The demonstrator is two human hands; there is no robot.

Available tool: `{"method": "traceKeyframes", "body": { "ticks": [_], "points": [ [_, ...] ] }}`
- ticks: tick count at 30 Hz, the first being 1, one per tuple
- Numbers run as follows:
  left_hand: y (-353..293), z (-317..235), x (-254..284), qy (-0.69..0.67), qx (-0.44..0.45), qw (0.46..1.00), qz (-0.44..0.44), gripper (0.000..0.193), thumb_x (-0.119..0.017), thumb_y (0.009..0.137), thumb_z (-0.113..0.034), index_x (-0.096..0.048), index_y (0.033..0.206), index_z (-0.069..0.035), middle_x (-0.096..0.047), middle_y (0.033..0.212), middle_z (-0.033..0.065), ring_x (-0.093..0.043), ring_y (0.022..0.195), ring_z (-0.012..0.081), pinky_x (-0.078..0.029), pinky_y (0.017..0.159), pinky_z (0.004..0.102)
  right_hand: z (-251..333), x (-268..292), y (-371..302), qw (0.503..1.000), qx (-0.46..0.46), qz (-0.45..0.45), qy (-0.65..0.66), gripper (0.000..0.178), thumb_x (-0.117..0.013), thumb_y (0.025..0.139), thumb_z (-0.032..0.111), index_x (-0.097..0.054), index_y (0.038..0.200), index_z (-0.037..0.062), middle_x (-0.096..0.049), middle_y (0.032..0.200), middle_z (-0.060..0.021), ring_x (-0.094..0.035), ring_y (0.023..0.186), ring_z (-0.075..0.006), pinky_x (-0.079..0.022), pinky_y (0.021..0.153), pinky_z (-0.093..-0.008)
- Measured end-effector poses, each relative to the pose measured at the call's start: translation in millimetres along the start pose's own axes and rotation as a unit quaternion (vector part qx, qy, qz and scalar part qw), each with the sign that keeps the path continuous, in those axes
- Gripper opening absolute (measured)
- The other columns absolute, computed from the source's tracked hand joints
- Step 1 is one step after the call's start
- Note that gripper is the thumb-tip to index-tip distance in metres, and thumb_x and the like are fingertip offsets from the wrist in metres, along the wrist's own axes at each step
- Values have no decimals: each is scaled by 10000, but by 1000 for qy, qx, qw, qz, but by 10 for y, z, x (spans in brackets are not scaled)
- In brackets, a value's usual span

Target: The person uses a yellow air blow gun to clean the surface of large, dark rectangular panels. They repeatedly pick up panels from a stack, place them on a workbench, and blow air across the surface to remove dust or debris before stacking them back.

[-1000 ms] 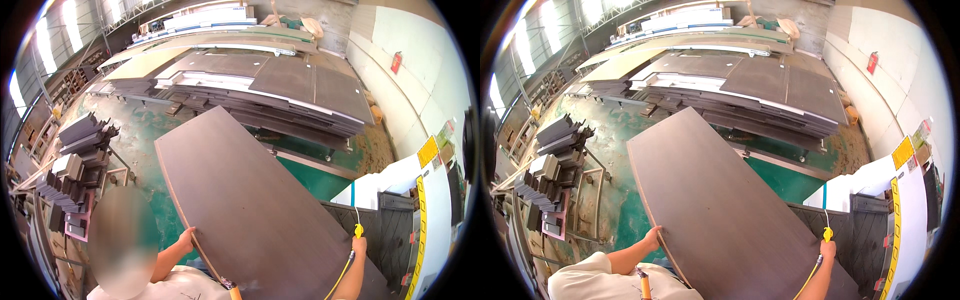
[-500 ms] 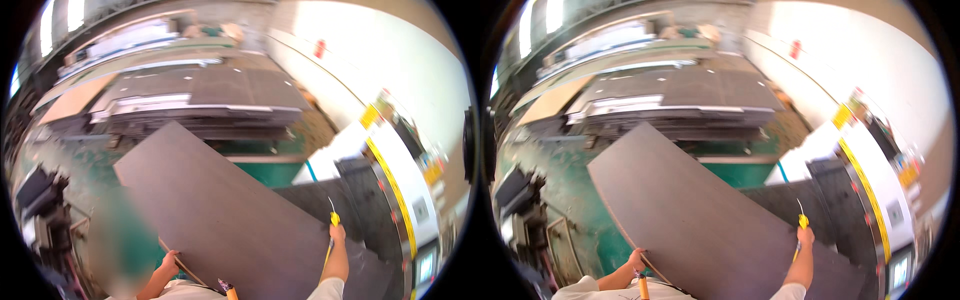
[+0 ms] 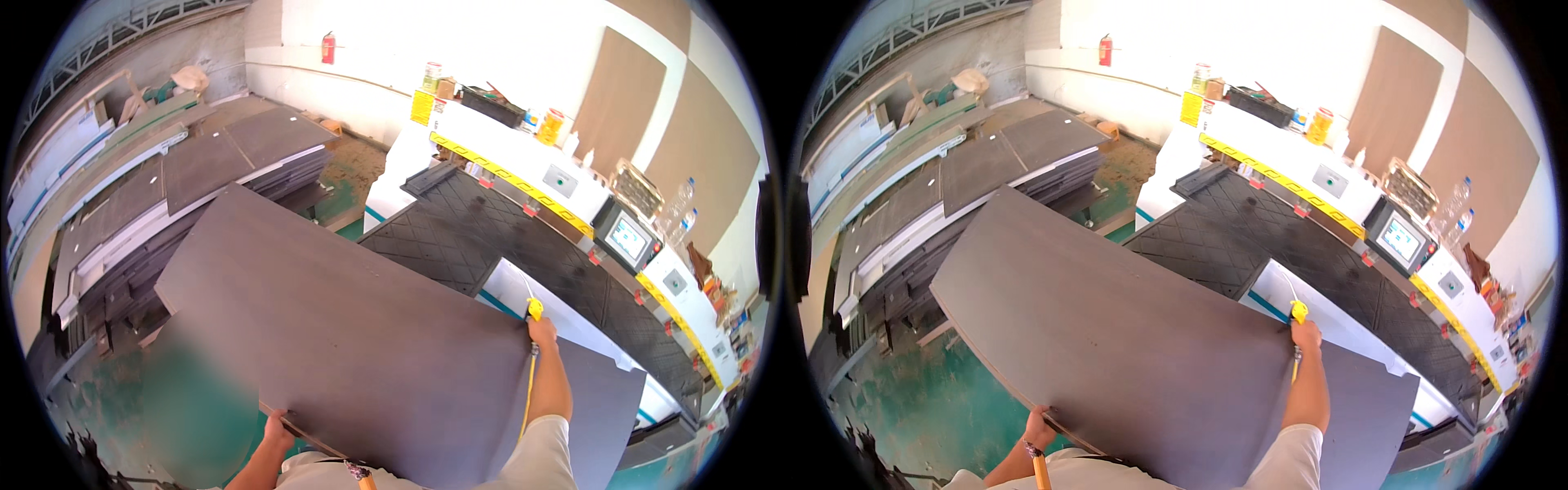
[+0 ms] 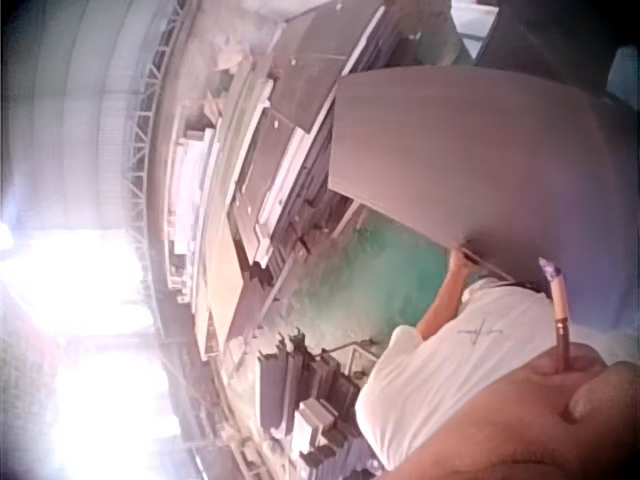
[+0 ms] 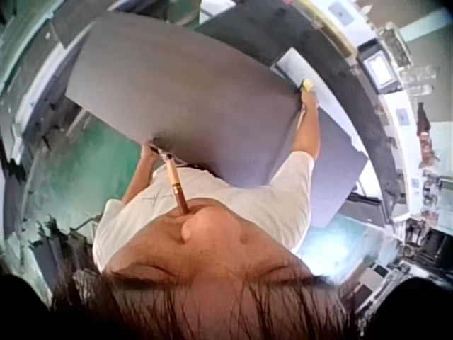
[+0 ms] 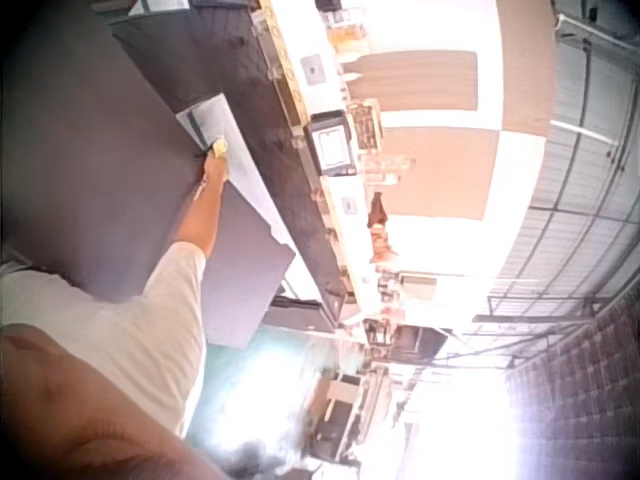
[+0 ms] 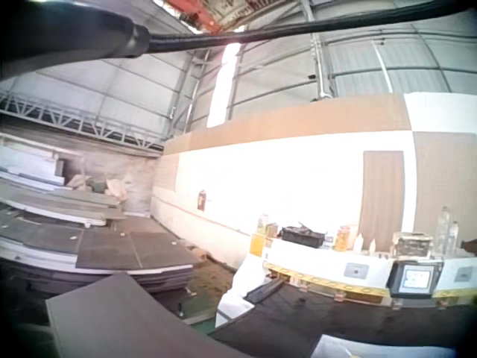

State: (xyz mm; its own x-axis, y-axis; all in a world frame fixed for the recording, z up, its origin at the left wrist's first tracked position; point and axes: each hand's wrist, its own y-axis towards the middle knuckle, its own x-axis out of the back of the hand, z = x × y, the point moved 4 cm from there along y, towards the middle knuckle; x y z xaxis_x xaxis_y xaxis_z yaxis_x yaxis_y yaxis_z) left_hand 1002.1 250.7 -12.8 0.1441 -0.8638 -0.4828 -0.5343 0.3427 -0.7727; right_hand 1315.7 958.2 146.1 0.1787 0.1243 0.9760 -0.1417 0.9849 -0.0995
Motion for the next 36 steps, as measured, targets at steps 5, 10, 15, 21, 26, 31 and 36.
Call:
{"method": "traceKeyframes", "body": {
  "ticks": [5, 10, 15, 21, 26, 31, 36],
  "points": [
    [79, 299, -206, 89, 29, 995, 26, 330, -531, 970, -146, -546, 1257, 15, -613, 1286, 172, -600, 1185, 349, -457, 1086, 527, -1580, -116, -234, 997, -79, 3, 6, 639, -543, 951, 525, -706, 1178, -49, -691, 1234, -284, -650, 1197, -439, -508, 1022, -513],
    [85, 590, -746, 174, 63, 981, 57, 302, -537, 966, -115, -552, 1247, -7, -620, 1268, 154, -603, 1184, 335, -458, 1088, 513, -2949, -229, -769, 988, -157, -3, 10, 613, -556, 934, 491, -705, 1172, -54, -700, 1212, -284, -656, 1185, -443, -499, 1035, -515],
    [2, 918, -1281, 285, 76, 953, 76, 280, -556, 967, -110, -549, 1234, -29, -618, 1253, 141, -594, 1179, 321, -453, 1083, 516, -4053, -262, -1472, 969, -246, -10, 36, 569, -546, 944, 466, -729, 1115, -45, -707, 1198, -274, -665, 1166, -435, -518, 1012, -499],
    [208, 1368, -1764, 359, 99, 922, 105, 260, -588, 960, -99, -556, 1206, -20, -627, 1224, 137, -617, 1146, 325, -475, 1060, 511, -5069, -326, -2331, 940, -335, -44, 48, 560, -545, 951, 448, -720, 1062, -73, -709, 1143, -300, -671, 1128, -453, -527, 979, -515],
    [511, 1637, -2036, 392, 164, 893, 149, 264, -589, 946, -91, -559, 1196, -11, -644, 1201, 142, -644, 1132, 335, -485, 1063, 507, -5435, -391, -2816, 923, -373, -74, 54, 545, -547, 953, 431, -718, 1039, -80, -710, 1116, -311, -676, 1099, -463, -535, 958, -525],
    [542, 1863, -2461, 442, 160, 869, 153, 293, -594, 931, -88, -561, 1211, -9, -650, 1202, 144, -645, 1140, 328, -488, 1057, 501, -5702, -445, -3283, 913, -400, -75, 42, 517, -562, 949, 398, -715, 1022, -89, -702, 1110, -326, -675, 1096, -463, -539, 947, -528],
    [818, 1845, -2773, 469, 173, 850, 166, 336, -611, 924, -102, -567, 1241, 0, -645, 1233, 141, -658, 1120, 309, -507, 1037, 484, -5692, -681, -3419, 906, -418, -52, 39, 506, -554, 953, 382, -710, 1012, -95, -701, 1086, -325, -667, 1078, -479, -534, 940, -539]
  ]
}}
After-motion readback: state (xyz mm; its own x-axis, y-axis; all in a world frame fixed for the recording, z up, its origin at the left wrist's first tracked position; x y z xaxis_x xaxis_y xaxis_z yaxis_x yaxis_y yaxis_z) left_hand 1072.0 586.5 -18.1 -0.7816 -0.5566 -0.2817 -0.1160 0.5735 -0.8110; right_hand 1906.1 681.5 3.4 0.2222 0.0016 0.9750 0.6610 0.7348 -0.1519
